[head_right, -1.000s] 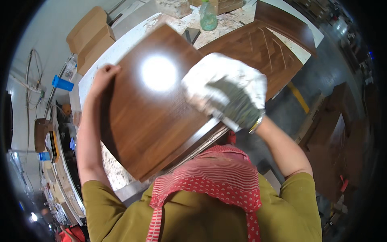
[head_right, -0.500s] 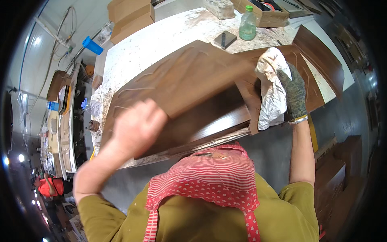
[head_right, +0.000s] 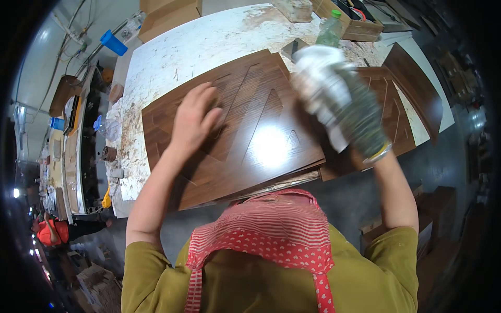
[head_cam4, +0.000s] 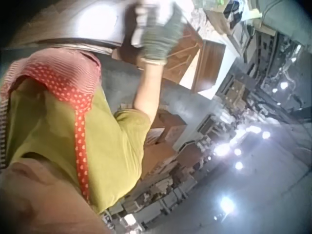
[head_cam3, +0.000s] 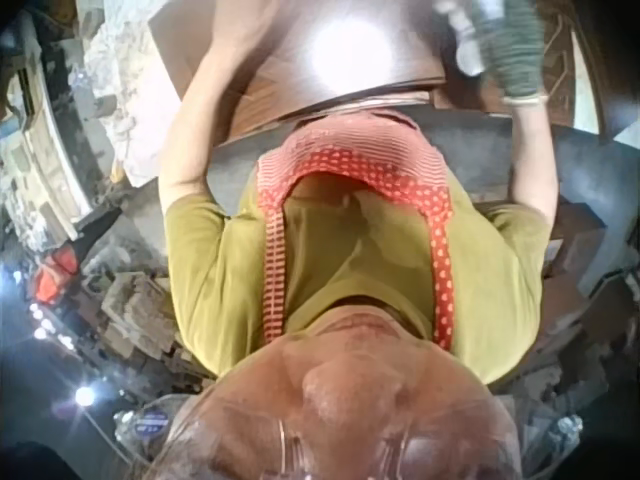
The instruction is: The person cleans and polishes wooden panels by hand using a cloth and a liquid from a bottle, including wiping the flat surfaces and edges of several panels one by one.
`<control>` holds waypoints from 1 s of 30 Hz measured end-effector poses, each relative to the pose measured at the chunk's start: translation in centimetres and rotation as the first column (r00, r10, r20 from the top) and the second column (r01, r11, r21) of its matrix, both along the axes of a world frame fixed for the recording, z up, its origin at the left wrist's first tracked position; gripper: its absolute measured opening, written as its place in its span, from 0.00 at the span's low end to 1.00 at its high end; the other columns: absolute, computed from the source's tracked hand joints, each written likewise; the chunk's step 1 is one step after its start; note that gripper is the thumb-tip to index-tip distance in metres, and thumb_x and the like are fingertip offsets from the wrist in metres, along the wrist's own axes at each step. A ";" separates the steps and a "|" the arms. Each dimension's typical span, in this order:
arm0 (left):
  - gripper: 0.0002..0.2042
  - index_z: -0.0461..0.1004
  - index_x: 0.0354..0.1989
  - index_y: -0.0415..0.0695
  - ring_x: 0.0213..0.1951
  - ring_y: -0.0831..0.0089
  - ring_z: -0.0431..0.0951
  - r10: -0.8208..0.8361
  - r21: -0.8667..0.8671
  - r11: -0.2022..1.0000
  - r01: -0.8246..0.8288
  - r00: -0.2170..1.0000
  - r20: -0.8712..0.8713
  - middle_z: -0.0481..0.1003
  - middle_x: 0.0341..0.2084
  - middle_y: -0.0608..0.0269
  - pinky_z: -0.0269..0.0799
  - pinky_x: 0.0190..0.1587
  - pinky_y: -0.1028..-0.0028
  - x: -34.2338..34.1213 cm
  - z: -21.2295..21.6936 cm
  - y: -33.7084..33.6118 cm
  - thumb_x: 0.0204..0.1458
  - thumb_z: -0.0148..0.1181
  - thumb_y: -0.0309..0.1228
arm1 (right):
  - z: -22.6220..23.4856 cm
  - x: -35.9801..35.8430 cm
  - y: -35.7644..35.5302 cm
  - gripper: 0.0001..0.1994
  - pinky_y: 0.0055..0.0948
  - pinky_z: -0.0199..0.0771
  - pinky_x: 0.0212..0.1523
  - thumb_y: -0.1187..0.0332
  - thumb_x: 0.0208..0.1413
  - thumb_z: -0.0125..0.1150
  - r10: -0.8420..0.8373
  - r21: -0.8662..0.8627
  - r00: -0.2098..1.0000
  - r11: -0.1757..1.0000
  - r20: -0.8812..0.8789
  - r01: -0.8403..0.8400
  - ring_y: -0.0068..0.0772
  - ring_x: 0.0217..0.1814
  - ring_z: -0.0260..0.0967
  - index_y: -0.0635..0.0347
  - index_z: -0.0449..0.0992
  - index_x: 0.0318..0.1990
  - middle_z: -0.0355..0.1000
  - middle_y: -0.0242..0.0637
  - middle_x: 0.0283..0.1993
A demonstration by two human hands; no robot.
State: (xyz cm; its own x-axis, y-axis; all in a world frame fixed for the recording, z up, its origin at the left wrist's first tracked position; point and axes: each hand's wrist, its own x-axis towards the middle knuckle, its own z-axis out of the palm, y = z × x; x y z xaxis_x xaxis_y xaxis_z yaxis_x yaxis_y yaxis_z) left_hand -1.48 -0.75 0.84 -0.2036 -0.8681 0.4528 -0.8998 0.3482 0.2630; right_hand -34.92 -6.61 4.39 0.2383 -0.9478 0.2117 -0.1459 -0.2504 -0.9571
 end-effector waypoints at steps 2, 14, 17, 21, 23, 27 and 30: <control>0.25 0.64 0.62 0.41 0.65 0.54 0.63 -0.059 0.111 0.992 0.054 0.997 0.043 0.65 0.63 0.53 0.56 0.65 0.52 -2.3 -2.7 -0.6 0.58 0.54 0.39 | -1.6 3.3 2.7 0.26 0.43 0.67 0.60 0.55 0.57 0.62 0.086 -0.250 0.503 0.788 -0.860 -0.563 0.45 0.59 0.68 0.58 0.69 0.60 0.69 0.43 0.59; 0.26 0.59 0.68 0.45 0.69 0.59 0.57 -0.099 0.261 0.963 0.063 0.987 0.129 0.58 0.69 0.60 0.49 0.68 0.49 -3.2 -5.6 0.4 0.62 0.48 0.40 | -2.4 -0.4 -6.2 0.22 0.37 0.72 0.56 0.60 0.59 0.60 -0.116 -0.248 0.839 0.969 -0.532 -0.023 0.51 0.51 0.74 0.60 0.71 0.58 0.75 0.47 0.50; 0.26 0.58 0.68 0.46 0.69 0.59 0.56 -0.105 0.246 0.967 0.070 0.986 0.130 0.58 0.69 0.60 0.49 0.68 0.49 -3.3 -6.0 0.3 0.62 0.48 0.40 | -2.5 3.7 0.4 0.21 0.42 0.70 0.57 0.63 0.54 0.63 -0.212 -0.563 0.629 0.705 -0.747 -0.431 0.45 0.56 0.71 0.58 0.73 0.55 0.71 0.45 0.53; 0.26 0.59 0.68 0.45 0.69 0.60 0.56 -0.151 0.199 0.972 0.126 0.981 0.118 0.58 0.69 0.60 0.49 0.68 0.50 -3.0 -6.5 0.3 0.62 0.47 0.39 | -4.3 7.1 0.9 0.17 0.45 0.68 0.56 0.62 0.54 0.58 -0.020 -0.329 0.454 0.719 -0.891 -0.612 0.47 0.54 0.69 0.57 0.76 0.49 0.72 0.44 0.51; 0.25 0.59 0.68 0.45 0.69 0.60 0.56 -0.141 0.284 0.954 0.098 0.981 0.135 0.58 0.69 0.61 0.48 0.68 0.50 -3.0 -6.2 0.2 0.62 0.47 0.39 | -5.3 6.9 -1.5 0.15 0.44 0.68 0.55 0.66 0.56 0.56 -0.196 -0.479 0.583 0.790 -0.788 -0.382 0.46 0.54 0.69 0.56 0.76 0.50 0.72 0.44 0.52; 0.25 0.58 0.68 0.46 0.70 0.61 0.55 -0.101 0.343 0.938 0.046 0.984 0.144 0.56 0.70 0.62 0.46 0.69 0.50 -3.6 -5.5 0.1 0.63 0.46 0.38 | -6.4 5.1 0.0 0.15 0.45 0.67 0.57 0.64 0.54 0.58 -0.368 -0.481 0.313 0.592 -0.875 -0.647 0.48 0.51 0.71 0.58 0.77 0.48 0.74 0.46 0.47; 0.26 0.58 0.69 0.46 0.70 0.61 0.54 -0.108 0.331 0.942 0.045 0.979 0.174 0.56 0.70 0.62 0.45 0.69 0.51 -3.9 -5.3 0.1 0.63 0.46 0.38 | -5.8 5.2 2.3 0.15 0.47 0.70 0.52 0.62 0.55 0.54 -0.067 -0.395 0.518 0.731 -0.853 -0.556 0.45 0.43 0.73 0.59 0.77 0.46 0.72 0.49 0.41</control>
State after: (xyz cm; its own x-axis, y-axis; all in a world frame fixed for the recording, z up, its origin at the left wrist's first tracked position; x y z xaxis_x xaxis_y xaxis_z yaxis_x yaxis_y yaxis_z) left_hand -5.36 -0.64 -4.50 -0.3285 -0.9395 0.0965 -0.9178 0.3417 0.2023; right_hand -29.74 -4.29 -1.37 0.7880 -0.5656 0.2431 -0.5586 -0.8229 -0.1036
